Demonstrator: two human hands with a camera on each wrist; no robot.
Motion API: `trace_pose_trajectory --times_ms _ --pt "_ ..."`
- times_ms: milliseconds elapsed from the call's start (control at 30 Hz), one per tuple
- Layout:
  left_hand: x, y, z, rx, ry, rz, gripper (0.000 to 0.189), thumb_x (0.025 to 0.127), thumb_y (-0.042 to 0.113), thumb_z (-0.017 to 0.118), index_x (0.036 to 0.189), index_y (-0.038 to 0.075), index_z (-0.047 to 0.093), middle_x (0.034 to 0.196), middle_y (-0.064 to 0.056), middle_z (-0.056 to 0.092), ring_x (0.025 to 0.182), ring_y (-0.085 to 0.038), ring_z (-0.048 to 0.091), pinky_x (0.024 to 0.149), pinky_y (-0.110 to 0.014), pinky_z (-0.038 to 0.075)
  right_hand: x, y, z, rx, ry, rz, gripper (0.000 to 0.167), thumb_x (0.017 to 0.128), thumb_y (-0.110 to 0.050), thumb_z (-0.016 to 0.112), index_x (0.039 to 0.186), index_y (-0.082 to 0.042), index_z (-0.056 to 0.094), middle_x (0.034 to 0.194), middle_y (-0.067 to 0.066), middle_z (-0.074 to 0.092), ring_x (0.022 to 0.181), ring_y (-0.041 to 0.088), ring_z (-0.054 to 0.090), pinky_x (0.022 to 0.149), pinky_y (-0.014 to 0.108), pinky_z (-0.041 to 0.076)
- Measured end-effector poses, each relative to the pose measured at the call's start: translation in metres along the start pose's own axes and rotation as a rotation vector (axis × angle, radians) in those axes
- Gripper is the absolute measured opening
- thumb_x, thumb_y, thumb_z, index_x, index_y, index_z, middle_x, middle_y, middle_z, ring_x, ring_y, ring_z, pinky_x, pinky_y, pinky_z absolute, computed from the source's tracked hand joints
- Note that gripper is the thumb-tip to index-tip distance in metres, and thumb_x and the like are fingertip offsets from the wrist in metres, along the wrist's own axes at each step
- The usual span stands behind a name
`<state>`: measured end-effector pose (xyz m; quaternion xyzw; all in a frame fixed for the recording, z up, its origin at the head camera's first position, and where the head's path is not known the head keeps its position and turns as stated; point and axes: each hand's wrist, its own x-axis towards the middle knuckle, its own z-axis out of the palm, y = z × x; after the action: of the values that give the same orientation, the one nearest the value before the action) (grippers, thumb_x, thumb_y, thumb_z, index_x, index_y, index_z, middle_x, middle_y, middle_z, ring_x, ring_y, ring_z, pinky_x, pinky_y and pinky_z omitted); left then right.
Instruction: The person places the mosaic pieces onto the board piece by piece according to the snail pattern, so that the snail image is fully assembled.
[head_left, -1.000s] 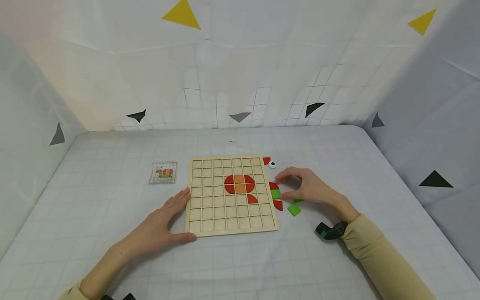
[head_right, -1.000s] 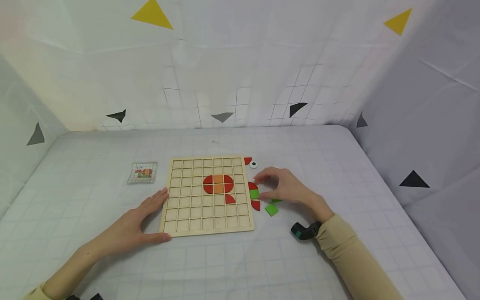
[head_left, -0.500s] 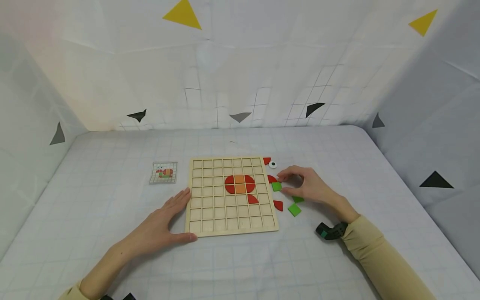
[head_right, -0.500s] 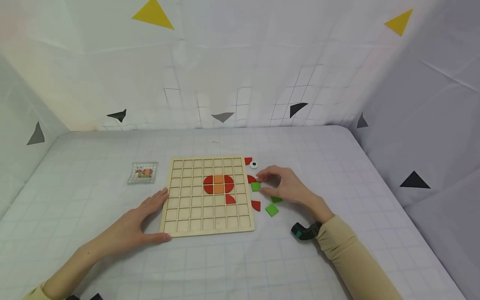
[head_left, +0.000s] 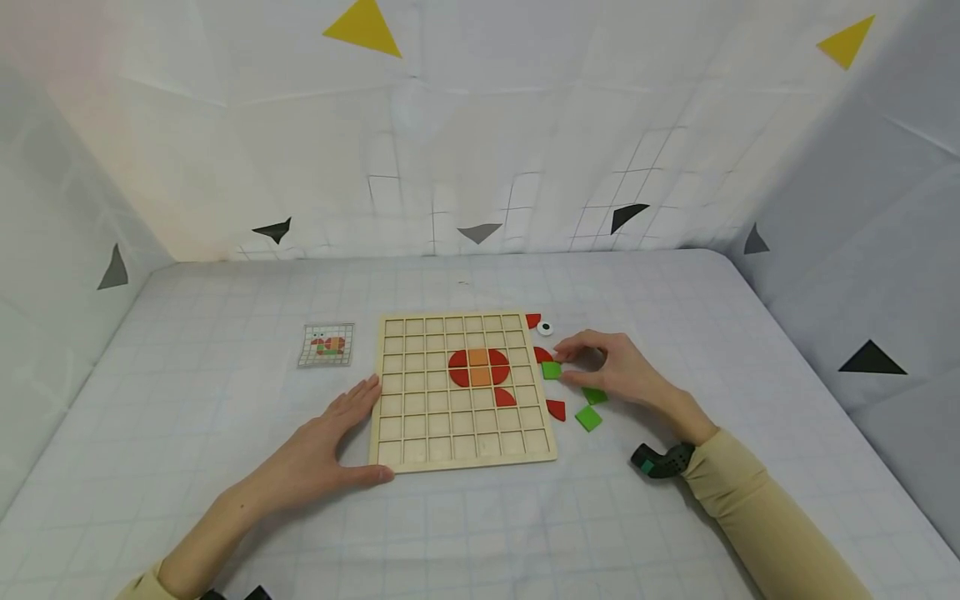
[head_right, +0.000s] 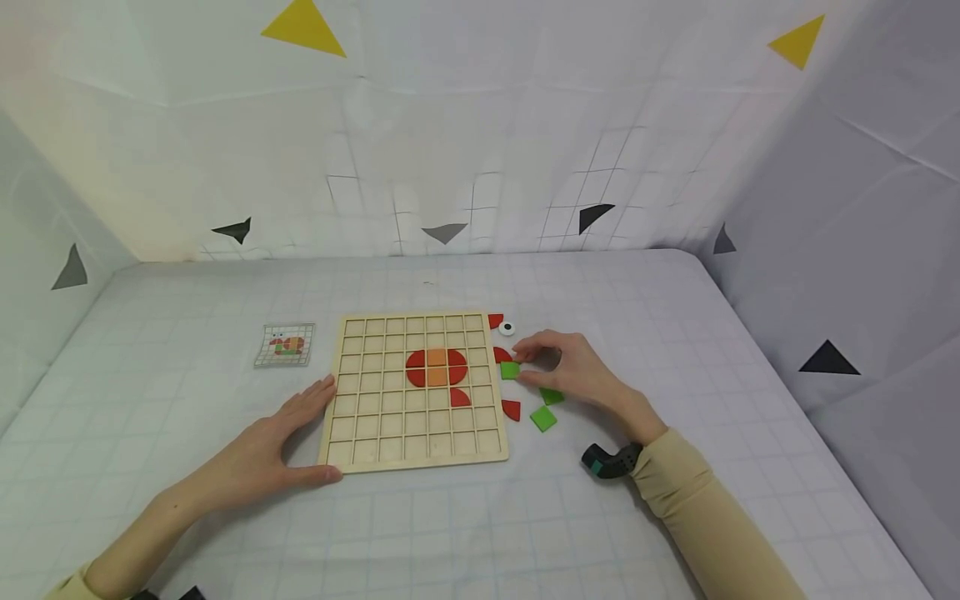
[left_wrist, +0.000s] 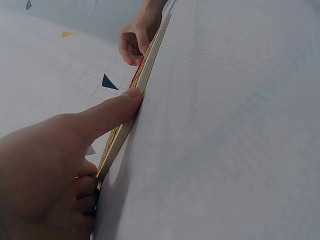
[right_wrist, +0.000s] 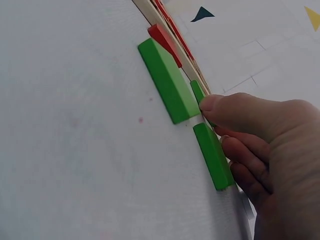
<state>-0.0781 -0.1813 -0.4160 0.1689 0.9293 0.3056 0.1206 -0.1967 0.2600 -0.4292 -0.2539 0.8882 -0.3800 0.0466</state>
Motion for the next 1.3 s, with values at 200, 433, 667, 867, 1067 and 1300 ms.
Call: trace_pose_trajectory --times_ms 200,433,667,867,1067,1300 --pt "0.0 0.0 0.0 0.003 0.002 0.0 0.112 0.075 0.07 0.074 0.161 0.025 0.019 0.168 0.009 0.015 0.154 -0.031 0.017 0.119 -0.061 0.024 0.001 0.0 -0.005 0.018 0.009 0.001 0.032 0.083 -0.023 0.083 0.113 -0.021 0.072 0.102 -0.011 0.072 0.095 0.009 0.064 0.088 0.023 0.05" --pt "0.0 0.001 0.0 0.003 -0.001 0.003 0.112 0.075 0.069 0.074 0.161 0.023 0.02 0.168 0.008 0.015 0.154 -0.031 0.017 0.119 -0.06 0.023 0.0 -0.012 -0.007 0.036 0.018 -0.003 0.033 0.084 -0.021 0.083 0.114 -0.016 0.072 0.104 -0.006 0.073 0.096 0.013 0.063 0.091 0.038 0.05" --pt "-0.001 0.0 0.0 0.004 0.006 0.004 0.112 0.074 0.07 0.074 0.161 0.024 0.02 0.168 0.008 0.015 0.154 -0.031 0.017 0.119 -0.061 0.023 0.003 -0.037 0.003 0.133 0.007 -0.075 0.032 0.083 -0.016 0.083 0.113 -0.013 0.073 0.106 -0.001 0.074 0.098 0.024 0.063 0.09 0.048 0.051" --pt "0.0 0.0 0.0 0.008 0.006 0.005 0.112 0.074 0.07 0.074 0.161 0.023 0.02 0.168 0.008 0.016 0.154 -0.031 0.017 0.119 -0.06 0.023 0.011 -0.055 0.017 0.134 0.004 -0.138 0.032 0.081 -0.014 0.084 0.11 -0.012 0.073 0.101 -0.004 0.074 0.093 0.025 0.064 0.087 0.048 0.052" --pt "-0.001 0.0 -0.001 0.008 0.01 0.01 0.111 0.075 0.07 0.073 0.161 0.023 0.021 0.168 0.007 0.016 0.154 -0.031 0.017 0.119 -0.061 0.023 0.019 -0.07 0.034 0.108 -0.019 -0.219 0.033 0.081 -0.014 0.084 0.111 -0.008 0.073 0.101 -0.005 0.075 0.091 0.02 0.067 0.082 0.042 0.056" --pt "0.0 0.001 0.0 -0.006 0.011 0.018 0.111 0.075 0.069 0.074 0.161 0.021 0.022 0.168 0.006 0.017 0.154 -0.032 0.018 0.119 -0.06 0.023 0.022 -0.078 0.054 0.109 -0.013 -0.25 0.03 0.078 -0.015 0.087 0.105 -0.01 0.074 0.098 -0.005 0.074 0.088 0.015 0.067 0.079 0.037 0.057"
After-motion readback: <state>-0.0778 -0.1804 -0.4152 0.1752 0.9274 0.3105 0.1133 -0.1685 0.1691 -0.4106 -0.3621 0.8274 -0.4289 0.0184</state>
